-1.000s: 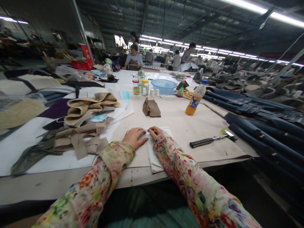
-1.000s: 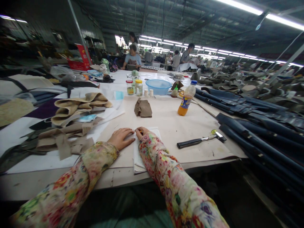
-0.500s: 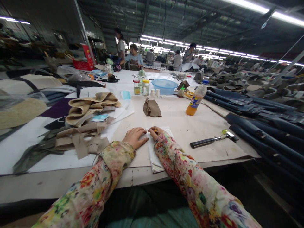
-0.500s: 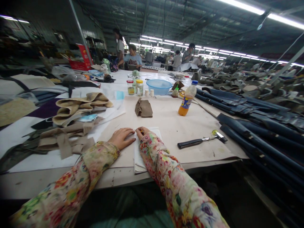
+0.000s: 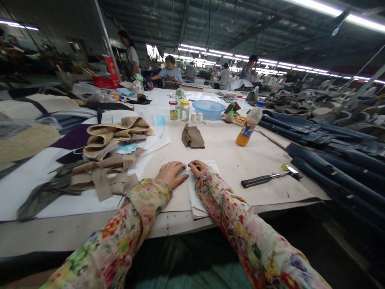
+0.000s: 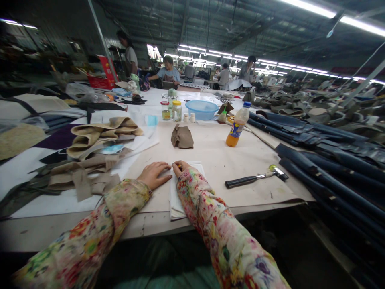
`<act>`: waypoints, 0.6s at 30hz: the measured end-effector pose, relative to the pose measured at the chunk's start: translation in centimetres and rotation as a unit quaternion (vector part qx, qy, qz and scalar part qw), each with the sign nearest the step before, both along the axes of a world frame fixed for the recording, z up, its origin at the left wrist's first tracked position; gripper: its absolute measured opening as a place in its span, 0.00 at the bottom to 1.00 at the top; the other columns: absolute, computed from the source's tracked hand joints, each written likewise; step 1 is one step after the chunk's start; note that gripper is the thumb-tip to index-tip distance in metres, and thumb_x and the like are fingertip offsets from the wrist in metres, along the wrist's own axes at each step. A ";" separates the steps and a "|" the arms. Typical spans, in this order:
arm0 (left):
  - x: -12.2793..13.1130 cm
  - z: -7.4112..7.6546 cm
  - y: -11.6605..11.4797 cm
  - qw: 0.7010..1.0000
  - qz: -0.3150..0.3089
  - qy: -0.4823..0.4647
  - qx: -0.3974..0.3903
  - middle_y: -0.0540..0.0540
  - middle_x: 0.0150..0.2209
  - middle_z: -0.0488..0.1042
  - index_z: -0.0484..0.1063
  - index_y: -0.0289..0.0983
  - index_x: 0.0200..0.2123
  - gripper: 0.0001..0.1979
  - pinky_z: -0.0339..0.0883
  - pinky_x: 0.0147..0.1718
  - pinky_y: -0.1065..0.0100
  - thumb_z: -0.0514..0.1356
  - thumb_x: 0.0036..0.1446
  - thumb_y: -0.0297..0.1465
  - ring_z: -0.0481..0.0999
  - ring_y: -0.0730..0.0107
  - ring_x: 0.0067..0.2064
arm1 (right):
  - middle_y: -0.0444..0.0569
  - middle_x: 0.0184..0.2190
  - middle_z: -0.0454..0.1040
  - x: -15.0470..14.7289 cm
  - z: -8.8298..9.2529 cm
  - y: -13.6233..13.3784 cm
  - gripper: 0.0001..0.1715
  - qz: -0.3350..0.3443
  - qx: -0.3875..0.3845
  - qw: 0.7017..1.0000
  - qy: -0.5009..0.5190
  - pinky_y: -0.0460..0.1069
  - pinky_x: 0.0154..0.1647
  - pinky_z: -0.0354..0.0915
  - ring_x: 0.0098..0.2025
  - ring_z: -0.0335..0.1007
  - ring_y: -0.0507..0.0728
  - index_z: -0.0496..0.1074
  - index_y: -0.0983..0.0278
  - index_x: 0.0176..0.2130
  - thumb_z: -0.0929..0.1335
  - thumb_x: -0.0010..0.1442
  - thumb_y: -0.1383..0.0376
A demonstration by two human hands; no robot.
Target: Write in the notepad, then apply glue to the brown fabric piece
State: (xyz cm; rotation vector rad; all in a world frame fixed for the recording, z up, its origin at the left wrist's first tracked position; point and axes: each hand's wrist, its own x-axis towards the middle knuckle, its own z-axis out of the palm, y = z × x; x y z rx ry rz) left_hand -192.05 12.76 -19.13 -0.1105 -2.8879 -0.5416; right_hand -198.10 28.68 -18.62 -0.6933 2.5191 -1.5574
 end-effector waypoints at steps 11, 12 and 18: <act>0.0 -0.1 0.0 1.000 0.002 0.003 0.002 0.45 0.56 0.70 0.70 0.44 0.51 0.21 0.59 0.57 0.50 0.55 0.58 0.45 0.66 0.55 0.58 | 0.46 0.28 0.72 0.0 0.1 0.1 0.21 -0.005 0.008 1.000 -0.002 0.45 0.32 0.61 0.30 0.66 0.51 0.73 0.65 0.40 0.62 0.59 0.53; 0.0 -0.1 0.0 1.000 0.001 0.005 0.003 0.45 0.56 0.70 0.70 0.44 0.51 0.20 0.60 0.57 0.50 0.55 0.58 0.45 0.66 0.55 0.58 | 0.46 0.28 0.72 0.1 0.2 0.1 0.21 -0.007 0.008 1.000 -0.002 0.45 0.32 0.61 0.30 0.67 0.51 0.73 0.64 0.40 0.62 0.59 0.53; -0.2 -0.4 -0.1 1.000 0.001 0.009 0.006 0.45 0.56 0.70 0.70 0.45 0.51 0.20 0.59 0.57 0.50 0.55 0.58 0.46 0.66 0.56 0.58 | 0.45 0.29 0.72 0.4 0.6 0.3 0.20 -0.011 0.010 1.000 0.006 0.45 0.34 0.62 0.31 0.67 0.51 0.74 0.64 0.39 0.62 0.59 0.53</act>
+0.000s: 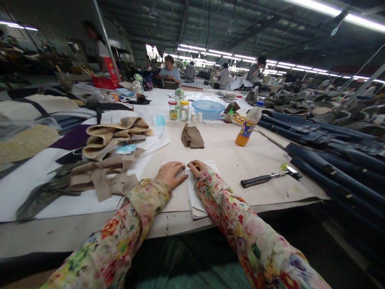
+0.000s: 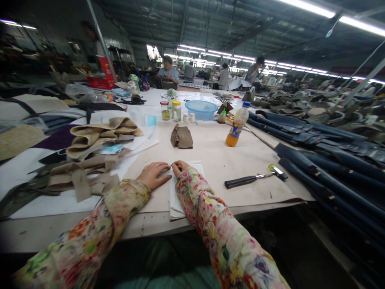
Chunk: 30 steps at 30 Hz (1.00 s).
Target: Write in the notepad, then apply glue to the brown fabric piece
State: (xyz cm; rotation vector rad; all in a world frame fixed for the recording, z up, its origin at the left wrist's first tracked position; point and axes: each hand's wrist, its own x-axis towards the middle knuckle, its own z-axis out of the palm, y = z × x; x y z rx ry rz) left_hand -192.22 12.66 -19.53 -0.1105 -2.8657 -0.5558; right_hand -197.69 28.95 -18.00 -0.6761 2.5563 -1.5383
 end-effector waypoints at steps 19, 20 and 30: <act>0.0 0.0 0.0 1.000 -0.001 -0.004 -0.005 0.44 0.56 0.70 0.70 0.44 0.52 0.22 0.59 0.57 0.50 0.55 0.58 0.46 0.66 0.55 0.58 | 0.47 0.31 0.74 -0.6 -0.4 -0.2 0.20 0.010 0.001 1.000 -0.008 0.46 0.35 0.63 0.33 0.69 0.52 0.73 0.64 0.40 0.62 0.59 0.53; 0.0 0.1 0.0 1.000 -0.001 -0.005 -0.005 0.44 0.56 0.70 0.70 0.44 0.52 0.21 0.59 0.57 0.50 0.55 0.58 0.46 0.66 0.55 0.58 | 0.47 0.32 0.74 -0.6 -0.4 -0.2 0.20 0.011 0.003 1.000 -0.009 0.46 0.36 0.63 0.33 0.69 0.52 0.73 0.64 0.39 0.62 0.59 0.53; 0.2 0.5 0.2 1.000 -0.002 -0.011 -0.011 0.44 0.56 0.70 0.70 0.43 0.51 0.21 0.59 0.56 0.51 0.55 0.59 0.46 0.66 0.55 0.58 | 0.46 0.31 0.73 0.0 0.0 0.1 0.23 -0.002 0.014 1.000 0.010 0.46 0.37 0.63 0.34 0.68 0.52 0.74 0.63 0.40 0.62 0.59 0.49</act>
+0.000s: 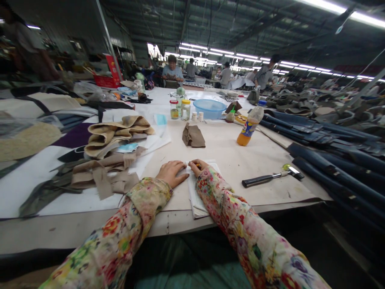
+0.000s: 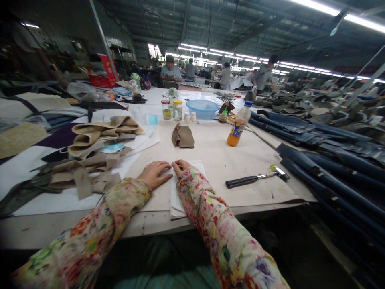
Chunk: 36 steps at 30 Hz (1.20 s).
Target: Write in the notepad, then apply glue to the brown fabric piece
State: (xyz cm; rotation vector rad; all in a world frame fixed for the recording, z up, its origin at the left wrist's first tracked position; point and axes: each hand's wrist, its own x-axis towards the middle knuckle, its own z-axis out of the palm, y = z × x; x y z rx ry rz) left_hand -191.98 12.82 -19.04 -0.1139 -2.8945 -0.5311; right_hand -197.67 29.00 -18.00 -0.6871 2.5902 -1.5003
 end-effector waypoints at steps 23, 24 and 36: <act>0.3 0.2 0.0 1.000 -0.004 -0.002 0.000 0.44 0.55 0.70 0.70 0.42 0.51 0.20 0.59 0.56 0.51 0.56 0.59 0.44 0.66 0.55 0.58 | 0.43 0.25 0.73 -2.7 -2.0 -0.2 0.14 -0.029 -0.038 0.998 -0.031 0.47 0.33 0.63 0.30 0.68 0.53 0.72 0.62 0.34 0.63 0.55 0.55; 0.2 0.2 0.0 1.000 -0.004 -0.002 0.000 0.44 0.55 0.70 0.70 0.42 0.51 0.20 0.59 0.56 0.51 0.56 0.59 0.44 0.66 0.55 0.58 | 0.43 0.25 0.73 -2.5 -1.8 -0.1 0.14 -0.033 -0.041 0.998 -0.030 0.46 0.33 0.63 0.30 0.68 0.53 0.71 0.62 0.34 0.63 0.55 0.56; 0.3 0.2 0.0 1.000 -0.001 -0.012 -0.005 0.44 0.56 0.69 0.70 0.43 0.52 0.20 0.59 0.57 0.51 0.57 0.59 0.44 0.65 0.56 0.59 | 0.43 0.26 0.74 -1.4 -0.6 0.0 0.12 -0.048 -0.041 0.997 -0.040 0.46 0.32 0.62 0.30 0.69 0.52 0.70 0.62 0.31 0.62 0.54 0.58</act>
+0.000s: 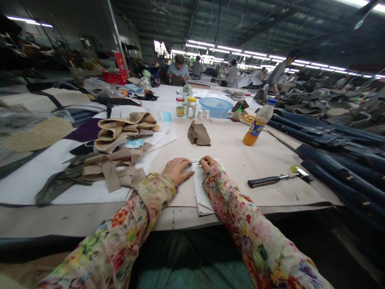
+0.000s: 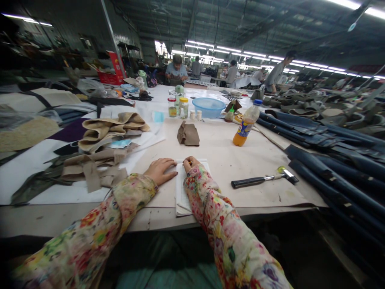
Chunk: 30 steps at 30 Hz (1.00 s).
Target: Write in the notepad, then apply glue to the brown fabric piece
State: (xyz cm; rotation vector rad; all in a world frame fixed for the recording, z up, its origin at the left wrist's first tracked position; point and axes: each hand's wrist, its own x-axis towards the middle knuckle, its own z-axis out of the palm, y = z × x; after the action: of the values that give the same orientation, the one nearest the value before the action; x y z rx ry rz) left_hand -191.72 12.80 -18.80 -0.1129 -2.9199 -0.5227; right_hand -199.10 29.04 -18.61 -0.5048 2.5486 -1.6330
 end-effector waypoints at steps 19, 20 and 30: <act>-0.2 -0.4 -0.1 1.000 -0.005 0.016 0.002 0.44 0.56 0.70 0.70 0.43 0.51 0.20 0.60 0.57 0.50 0.55 0.59 0.45 0.65 0.55 0.58 | 0.40 0.21 0.68 -1.4 -1.1 0.0 0.13 0.021 0.040 0.999 -0.004 0.45 0.27 0.57 0.26 0.62 0.51 0.70 0.61 0.31 0.63 0.52 0.55; -0.2 -0.4 -0.1 1.000 -0.004 0.018 0.003 0.44 0.55 0.70 0.70 0.43 0.51 0.20 0.60 0.57 0.50 0.55 0.59 0.45 0.66 0.55 0.58 | 0.40 0.21 0.67 -1.3 -1.1 0.0 0.13 0.021 0.041 0.999 -0.003 0.45 0.27 0.57 0.26 0.62 0.51 0.70 0.61 0.31 0.63 0.52 0.55; -0.2 -0.2 0.0 1.000 -0.005 0.019 0.008 0.45 0.55 0.70 0.70 0.43 0.50 0.20 0.59 0.56 0.50 0.55 0.59 0.45 0.66 0.55 0.58 | 0.40 0.22 0.69 -1.4 -1.3 -0.2 0.13 0.019 0.057 0.998 -0.005 0.46 0.27 0.56 0.26 0.63 0.51 0.71 0.62 0.32 0.63 0.53 0.56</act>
State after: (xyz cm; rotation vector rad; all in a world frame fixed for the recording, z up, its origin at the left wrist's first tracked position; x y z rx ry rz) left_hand -191.87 12.76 -19.04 -0.1347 -2.8802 -0.5393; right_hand -200.55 28.87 -19.91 -0.5290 2.5902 -1.4638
